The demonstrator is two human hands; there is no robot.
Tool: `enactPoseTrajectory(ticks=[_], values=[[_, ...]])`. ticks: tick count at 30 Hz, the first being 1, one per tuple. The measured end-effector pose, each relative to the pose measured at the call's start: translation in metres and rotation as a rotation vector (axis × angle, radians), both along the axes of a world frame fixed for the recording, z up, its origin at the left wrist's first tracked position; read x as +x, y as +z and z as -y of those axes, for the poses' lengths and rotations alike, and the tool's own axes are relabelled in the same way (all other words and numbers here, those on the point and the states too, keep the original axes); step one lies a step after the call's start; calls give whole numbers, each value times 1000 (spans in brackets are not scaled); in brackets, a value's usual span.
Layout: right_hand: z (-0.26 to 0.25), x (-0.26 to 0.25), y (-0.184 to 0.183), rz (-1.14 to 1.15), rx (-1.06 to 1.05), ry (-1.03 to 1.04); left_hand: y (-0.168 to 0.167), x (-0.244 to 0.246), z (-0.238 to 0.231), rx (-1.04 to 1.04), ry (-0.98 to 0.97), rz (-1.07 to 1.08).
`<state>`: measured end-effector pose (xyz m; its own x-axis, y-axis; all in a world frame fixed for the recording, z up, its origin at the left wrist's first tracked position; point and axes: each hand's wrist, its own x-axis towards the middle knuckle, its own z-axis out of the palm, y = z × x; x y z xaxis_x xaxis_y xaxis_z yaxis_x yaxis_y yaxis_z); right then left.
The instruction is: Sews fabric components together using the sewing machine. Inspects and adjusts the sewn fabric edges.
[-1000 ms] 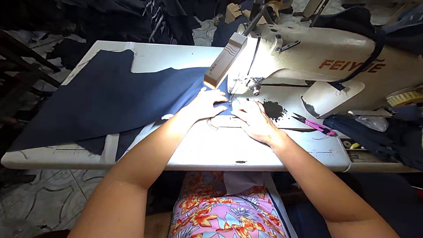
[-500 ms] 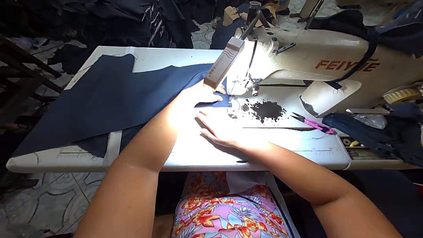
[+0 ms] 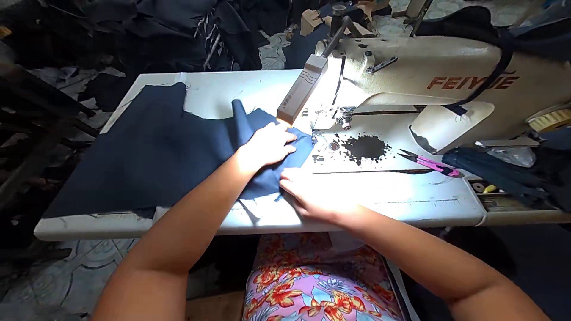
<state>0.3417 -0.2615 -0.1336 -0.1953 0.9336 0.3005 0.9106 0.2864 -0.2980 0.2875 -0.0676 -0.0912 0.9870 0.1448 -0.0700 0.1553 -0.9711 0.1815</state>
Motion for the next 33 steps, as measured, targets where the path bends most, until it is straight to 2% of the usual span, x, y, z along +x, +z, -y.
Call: enactPoseTrajectory(ticks=[5, 12, 18, 20, 23, 25, 27, 31, 33], values=[[59, 19, -13, -120, 115, -46, -3, -24, 47, 18, 168, -26], [67, 28, -15, -112, 138, -41, 2, -25, 68, -8, 348, -127], [66, 32, -19, -188, 151, -52, 2, -24, 70, -1, 353, -121], [66, 32, -20, -198, 140, -58, 3, -36, 73, -14, 281, 7], [66, 34, -21, -223, 142, -56, 0, -76, 86, 14, 67, 547], [67, 34, -22, -238, 136, -57, -4, -115, 94, -16, 35, 789], [67, 34, -21, -239, 128, -62, -17, -164, 93, 12, 131, 781], [68, 34, -18, -243, 111, -63, -62, -246, 69, 132, 320, 393], [68, 35, -15, -243, 107, -58, -67, -267, 67, 153, 334, 378]])
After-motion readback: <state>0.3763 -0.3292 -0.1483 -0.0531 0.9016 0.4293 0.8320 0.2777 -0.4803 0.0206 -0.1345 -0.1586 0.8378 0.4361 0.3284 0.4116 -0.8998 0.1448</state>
